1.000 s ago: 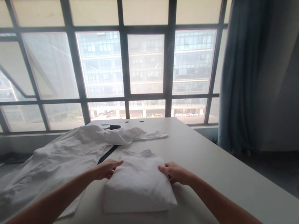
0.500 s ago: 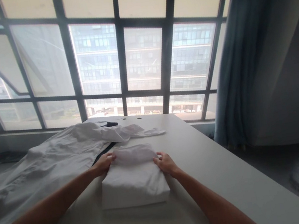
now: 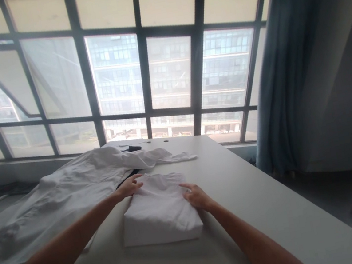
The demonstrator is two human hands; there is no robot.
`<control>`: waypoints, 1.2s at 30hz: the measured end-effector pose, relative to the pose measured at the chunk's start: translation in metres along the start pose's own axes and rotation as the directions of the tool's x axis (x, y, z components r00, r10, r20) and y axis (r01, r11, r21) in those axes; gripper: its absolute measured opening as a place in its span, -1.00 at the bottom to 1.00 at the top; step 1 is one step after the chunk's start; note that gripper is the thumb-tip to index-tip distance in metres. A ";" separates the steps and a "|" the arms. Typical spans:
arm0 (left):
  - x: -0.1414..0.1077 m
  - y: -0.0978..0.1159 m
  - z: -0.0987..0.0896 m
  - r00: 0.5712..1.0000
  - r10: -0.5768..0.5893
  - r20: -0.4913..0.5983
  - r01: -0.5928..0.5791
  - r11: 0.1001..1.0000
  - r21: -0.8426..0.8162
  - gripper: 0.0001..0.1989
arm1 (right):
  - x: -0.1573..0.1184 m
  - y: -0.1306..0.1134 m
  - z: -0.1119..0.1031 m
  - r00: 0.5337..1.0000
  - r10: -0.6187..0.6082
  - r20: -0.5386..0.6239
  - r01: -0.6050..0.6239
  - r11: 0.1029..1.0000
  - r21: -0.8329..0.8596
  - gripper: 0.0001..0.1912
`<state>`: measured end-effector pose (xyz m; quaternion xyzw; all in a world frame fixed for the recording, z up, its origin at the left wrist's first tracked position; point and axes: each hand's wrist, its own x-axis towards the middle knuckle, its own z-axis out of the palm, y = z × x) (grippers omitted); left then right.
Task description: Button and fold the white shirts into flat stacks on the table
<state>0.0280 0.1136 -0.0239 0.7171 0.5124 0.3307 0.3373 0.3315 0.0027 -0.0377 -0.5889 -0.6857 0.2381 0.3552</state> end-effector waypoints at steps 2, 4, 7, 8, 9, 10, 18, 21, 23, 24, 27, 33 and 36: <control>0.009 -0.001 0.004 0.998 0.056 -0.032 -0.055 0.998 0.037 -0.55 | 0.003 0.005 0.002 1.000 -0.015 -0.020 0.015 1.000 -0.008 -0.47; 0.014 -0.003 0.008 0.994 0.084 -0.063 -0.081 0.996 0.048 -0.56 | 0.005 0.007 0.004 0.996 -0.031 -0.079 0.030 1.000 -0.004 -0.46; 0.012 -0.006 0.010 0.990 0.100 -0.100 -0.093 0.993 0.073 -0.47 | 0.006 0.002 0.003 0.990 0.024 -0.137 -0.022 1.000 0.017 -0.45; 0.009 -0.008 0.009 0.988 0.100 -0.115 -0.091 0.992 0.089 -0.44 | 0.004 -0.002 0.000 0.987 0.082 -0.141 -0.079 0.996 0.029 -0.44; 0.004 -0.009 0.008 0.986 0.101 -0.134 -0.087 0.990 0.111 -0.42 | 0.002 -0.006 -0.004 0.979 0.151 -0.137 -0.147 0.988 0.041 -0.42; -0.002 -0.009 0.007 0.983 0.100 -0.152 -0.079 0.987 0.138 -0.41 | -0.002 -0.011 -0.008 0.967 0.224 -0.117 -0.220 0.974 0.048 -0.41; -0.082 0.012 -0.017 0.972 -0.143 0.187 0.130 0.988 0.080 -0.27 | -0.045 -0.042 -0.054 0.811 0.392 0.435 -0.427 0.904 -0.019 -0.17; -0.111 0.028 -0.022 0.936 -0.201 0.290 0.192 0.980 0.060 -0.21 | -0.052 -0.050 -0.066 0.793 0.345 0.503 -0.397 0.918 -0.005 -0.04; -0.123 0.036 -0.024 0.910 -0.207 0.359 0.213 0.977 0.024 -0.18 | -0.056 -0.055 -0.071 0.766 0.323 0.557 -0.403 0.915 0.024 0.07; -0.127 0.038 -0.024 0.902 -0.198 0.385 0.214 0.977 0.001 -0.16 | -0.058 -0.058 -0.072 0.747 0.314 0.586 -0.414 0.910 0.040 0.13; -0.128 0.034 -0.024 0.897 -0.158 0.413 0.209 0.975 -0.081 -0.12 | -0.061 -0.062 -0.068 0.714 0.304 0.630 -0.461 0.882 0.097 0.19; -0.102 0.014 -0.017 0.996 -0.018 0.091 0.032 0.988 -0.152 -0.34 | -0.046 -0.052 -0.025 0.921 0.246 0.301 -0.318 0.923 0.216 -0.15; -0.092 0.008 -0.009 0.998 0.024 -0.052 -0.030 0.994 -0.107 -0.41 | -0.035 -0.047 -0.011 0.981 0.192 0.033 -0.195 0.970 0.143 -0.29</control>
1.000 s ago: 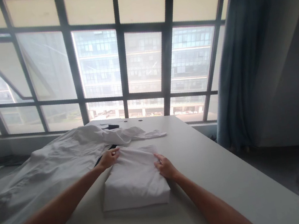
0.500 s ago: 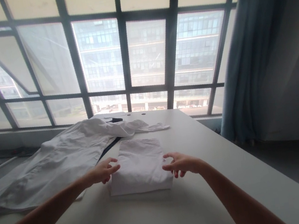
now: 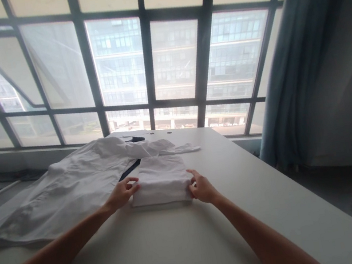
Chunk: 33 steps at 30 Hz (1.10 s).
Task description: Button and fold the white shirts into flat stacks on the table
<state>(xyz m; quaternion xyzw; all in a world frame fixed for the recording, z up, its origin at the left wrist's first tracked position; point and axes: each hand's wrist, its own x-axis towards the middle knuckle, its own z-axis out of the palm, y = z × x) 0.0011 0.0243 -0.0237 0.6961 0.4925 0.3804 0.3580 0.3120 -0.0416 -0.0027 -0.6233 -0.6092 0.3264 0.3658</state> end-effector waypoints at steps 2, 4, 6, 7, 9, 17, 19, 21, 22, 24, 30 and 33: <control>0.001 -0.001 0.004 1.000 -0.021 -0.007 0.021 1.000 0.011 -0.39 | 0.003 0.001 0.000 0.999 0.034 -0.018 -0.033 0.999 0.020 -0.30; -0.001 0.000 0.005 0.999 -0.037 0.019 0.037 0.999 0.003 -0.38 | 0.001 0.002 -0.005 0.994 0.100 0.036 -0.102 0.991 0.087 -0.28; -0.005 0.002 0.003 0.999 -0.038 0.034 0.038 0.999 0.010 -0.38 | -0.003 0.003 -0.009 0.986 0.142 0.088 -0.154 0.977 0.145 -0.30; -0.006 0.004 0.001 0.998 -0.043 0.035 0.042 0.999 0.026 -0.38 | -0.005 0.003 -0.011 0.981 0.161 0.104 -0.177 0.970 0.166 -0.31; -0.009 0.006 -0.003 0.996 -0.074 0.044 0.071 0.995 0.066 -0.38 | -0.008 0.005 -0.011 0.972 0.195 0.128 -0.217 0.957 0.192 -0.31; -0.022 0.013 -0.023 0.918 -0.243 0.312 0.241 0.969 0.046 -0.17 | -0.008 0.011 -0.015 0.958 0.149 0.247 -0.194 0.965 0.174 -0.21; -0.024 0.012 -0.023 0.917 -0.256 0.307 0.246 0.967 0.071 -0.18 | -0.009 0.011 -0.015 0.951 0.175 0.255 -0.213 0.968 0.134 -0.23; -0.024 0.012 -0.022 0.916 -0.265 0.301 0.247 0.964 0.098 -0.20 | -0.010 0.010 -0.013 0.945 0.206 0.255 -0.231 0.970 0.075 -0.26; -0.024 0.011 -0.021 0.916 -0.270 0.297 0.247 0.962 0.113 -0.21 | -0.010 0.010 -0.012 0.943 0.217 0.251 -0.235 0.971 0.045 -0.27; -0.023 0.009 -0.019 0.923 -0.262 0.281 0.230 0.963 0.140 -0.24 | -0.011 0.009 -0.010 0.945 0.225 0.238 -0.230 0.973 -0.007 -0.27; -0.022 0.003 -0.019 0.962 -0.155 0.225 0.112 0.975 0.193 -0.34 | -0.013 0.006 -0.007 0.953 0.228 0.198 -0.220 0.974 -0.059 -0.35; -0.023 0.004 -0.017 0.969 -0.127 0.211 0.071 0.965 0.252 -0.47 | -0.012 0.008 -0.006 0.962 0.189 0.197 -0.170 0.980 -0.108 -0.41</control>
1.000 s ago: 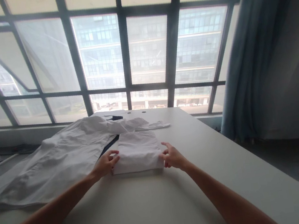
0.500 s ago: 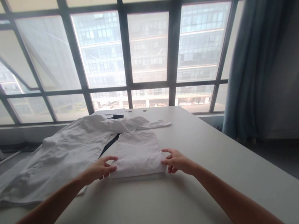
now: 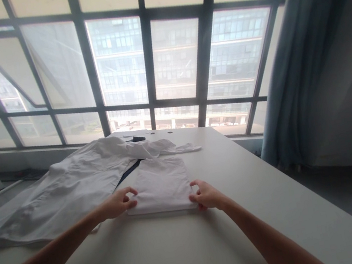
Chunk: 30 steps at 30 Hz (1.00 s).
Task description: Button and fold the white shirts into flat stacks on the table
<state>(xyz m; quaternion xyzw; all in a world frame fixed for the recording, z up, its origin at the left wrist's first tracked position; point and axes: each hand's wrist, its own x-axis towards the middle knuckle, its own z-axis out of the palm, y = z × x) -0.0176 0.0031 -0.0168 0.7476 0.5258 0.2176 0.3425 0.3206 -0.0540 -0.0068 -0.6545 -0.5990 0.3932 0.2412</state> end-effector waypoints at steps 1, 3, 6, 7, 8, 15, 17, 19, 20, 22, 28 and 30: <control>0.000 0.001 0.001 1.000 -0.001 -0.004 0.001 1.000 0.021 -0.52 | 0.001 0.001 0.001 1.000 -0.026 -0.009 0.025 0.999 -0.045 -0.44; 0.000 0.003 0.003 1.000 0.003 -0.010 -0.003 0.999 0.053 -0.61 | 0.004 0.002 0.002 0.996 -0.084 -0.035 0.077 0.984 -0.162 -0.50; -0.002 0.004 0.003 0.999 0.029 -0.016 -0.027 0.992 0.121 -0.69 | 0.004 0.002 0.001 0.987 -0.149 -0.054 0.125 0.940 -0.317 -0.53; -0.003 0.005 0.002 0.999 0.036 -0.018 -0.032 0.986 0.166 -0.71 | 0.002 0.001 0.000 0.987 -0.153 -0.049 0.126 0.925 -0.359 -0.51; -0.005 0.007 0.001 0.998 0.043 -0.035 -0.034 0.974 0.223 -0.72 | 0.000 -0.001 -0.001 0.988 -0.147 -0.049 0.116 0.909 -0.400 -0.48; -0.007 0.029 0.028 0.826 0.564 -0.019 -0.516 0.768 0.380 -0.65 | -0.006 -0.021 0.028 0.812 -0.543 -0.214 0.285 0.689 -0.667 -0.49; 0.001 0.027 0.041 0.773 0.626 0.098 -0.612 0.699 0.370 -0.54 | 0.001 -0.023 0.042 0.763 -0.635 -0.126 0.400 0.615 -0.680 -0.48; 0.009 0.020 0.051 0.780 0.595 0.191 -0.619 0.691 0.374 -0.45 | 0.010 -0.019 0.051 0.798 -0.603 -0.027 0.437 0.608 -0.663 -0.41; 0.012 0.015 0.054 0.794 0.566 0.222 -0.606 0.701 0.378 -0.42 | 0.014 -0.016 0.053 0.832 -0.555 0.014 0.426 0.623 -0.655 -0.36; 0.017 0.007 0.056 0.820 0.516 0.249 -0.573 0.722 0.389 -0.39 | 0.020 -0.010 0.054 0.891 -0.448 0.076 0.384 0.652 -0.654 -0.30; 0.010 0.008 0.048 0.915 0.328 0.235 -0.403 0.734 0.547 -0.39 | 0.016 -0.008 0.046 0.947 -0.299 0.113 0.288 0.647 -0.706 -0.22; 0.000 0.018 0.043 0.918 0.310 0.248 -0.397 0.712 0.579 -0.40 | 0.009 -0.013 0.042 0.940 -0.320 0.118 0.303 0.625 -0.719 -0.24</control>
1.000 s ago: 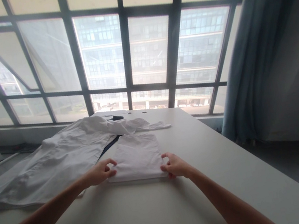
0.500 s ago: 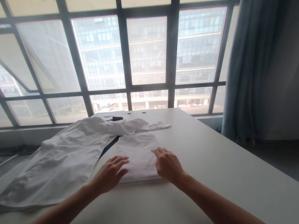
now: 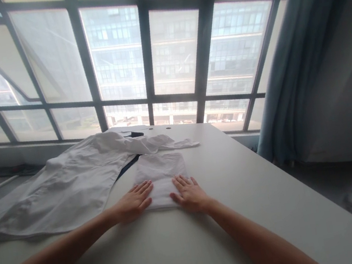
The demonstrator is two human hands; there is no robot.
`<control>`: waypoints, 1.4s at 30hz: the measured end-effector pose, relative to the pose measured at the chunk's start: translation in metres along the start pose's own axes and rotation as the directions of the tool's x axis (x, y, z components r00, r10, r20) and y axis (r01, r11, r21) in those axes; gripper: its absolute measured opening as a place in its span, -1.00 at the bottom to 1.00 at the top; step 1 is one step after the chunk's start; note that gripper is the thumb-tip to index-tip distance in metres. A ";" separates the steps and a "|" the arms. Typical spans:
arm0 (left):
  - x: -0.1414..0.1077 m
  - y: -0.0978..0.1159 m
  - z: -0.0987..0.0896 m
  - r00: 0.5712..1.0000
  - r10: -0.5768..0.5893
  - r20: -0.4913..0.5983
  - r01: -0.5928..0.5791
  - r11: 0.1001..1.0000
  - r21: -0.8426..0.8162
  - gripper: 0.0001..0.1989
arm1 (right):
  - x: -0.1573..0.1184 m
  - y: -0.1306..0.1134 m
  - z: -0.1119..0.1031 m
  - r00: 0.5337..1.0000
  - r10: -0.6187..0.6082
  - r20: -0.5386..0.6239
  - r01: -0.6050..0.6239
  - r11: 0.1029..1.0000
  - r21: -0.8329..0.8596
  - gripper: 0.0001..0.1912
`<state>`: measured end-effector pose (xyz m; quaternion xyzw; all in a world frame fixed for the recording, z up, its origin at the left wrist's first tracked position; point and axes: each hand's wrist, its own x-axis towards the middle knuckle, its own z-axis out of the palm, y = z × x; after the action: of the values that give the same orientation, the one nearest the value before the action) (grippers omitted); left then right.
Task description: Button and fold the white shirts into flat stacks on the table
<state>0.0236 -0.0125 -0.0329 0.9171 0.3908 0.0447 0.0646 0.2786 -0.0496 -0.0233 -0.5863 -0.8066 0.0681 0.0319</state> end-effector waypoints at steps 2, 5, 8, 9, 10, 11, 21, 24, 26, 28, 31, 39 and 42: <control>-0.009 0.010 -0.013 0.999 0.052 -0.014 -0.051 0.999 0.008 -0.45 | -0.006 -0.005 -0.009 0.998 -0.040 -0.057 0.039 0.999 -0.020 -0.32; -0.020 0.025 -0.028 0.986 0.151 -0.071 -0.157 0.985 -0.076 -0.56 | -0.013 -0.015 -0.018 0.983 -0.033 -0.179 0.036 0.999 0.013 -0.36; -0.021 0.031 -0.028 0.963 0.198 -0.183 -0.226 0.963 -0.145 -0.57 | -0.013 -0.023 -0.014 0.957 -0.072 -0.280 0.090 0.994 0.054 -0.42; -0.019 0.031 -0.024 0.956 0.209 -0.204 -0.239 0.961 -0.136 -0.54 | -0.011 -0.024 -0.010 0.954 -0.114 -0.276 0.133 0.990 0.050 -0.45; -0.016 0.029 -0.019 0.956 0.213 -0.200 -0.239 0.963 -0.120 -0.48 | -0.009 -0.024 -0.006 0.958 -0.150 -0.245 0.166 0.985 0.045 -0.44; -0.013 0.026 -0.013 0.964 0.207 -0.168 -0.226 0.968 -0.104 -0.41 | -0.007 -0.022 -0.002 0.966 -0.170 -0.194 0.182 0.982 0.045 -0.41; -0.002 -0.016 -0.009 0.988 -0.140 0.068 0.143 0.988 -0.050 -0.29 | 0.005 0.022 -0.002 0.983 0.180 0.031 -0.181 0.983 0.017 -0.28; -0.008 -0.010 -0.021 0.993 -0.105 0.049 0.105 0.994 0.008 -0.34 | 0.003 0.026 -0.006 0.984 0.174 0.036 -0.174 0.985 -0.007 -0.30; -0.012 -0.003 -0.029 0.998 -0.056 -0.003 0.056 0.998 0.017 -0.46 | -0.001 0.025 -0.011 0.989 0.141 0.051 -0.140 0.990 -0.019 -0.31; -0.015 0.003 -0.034 0.995 -0.050 -0.082 0.049 0.999 -0.013 -0.56 | -0.005 0.021 -0.016 0.994 0.101 0.050 -0.099 0.994 -0.037 -0.34; -0.013 0.005 -0.028 0.965 -0.023 -0.260 0.016 0.999 -0.028 -0.61 | -0.009 0.009 -0.017 0.998 0.025 -0.058 -0.028 0.998 -0.055 -0.40; 0.014 -0.017 0.009 0.998 0.051 -0.038 -0.051 0.999 -0.009 -0.23 | 0.017 0.019 0.002 1.000 -0.022 -0.002 0.022 0.997 0.068 -0.27; 0.015 -0.025 0.008 0.999 0.042 0.010 -0.042 0.999 -0.030 -0.18 | 0.022 0.040 0.002 0.990 0.124 0.064 -0.129 0.988 0.090 -0.26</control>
<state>0.0176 0.0149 -0.0443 0.9243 0.3703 0.0467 0.0793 0.3092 -0.0165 -0.0318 -0.6319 -0.7643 0.1248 0.0318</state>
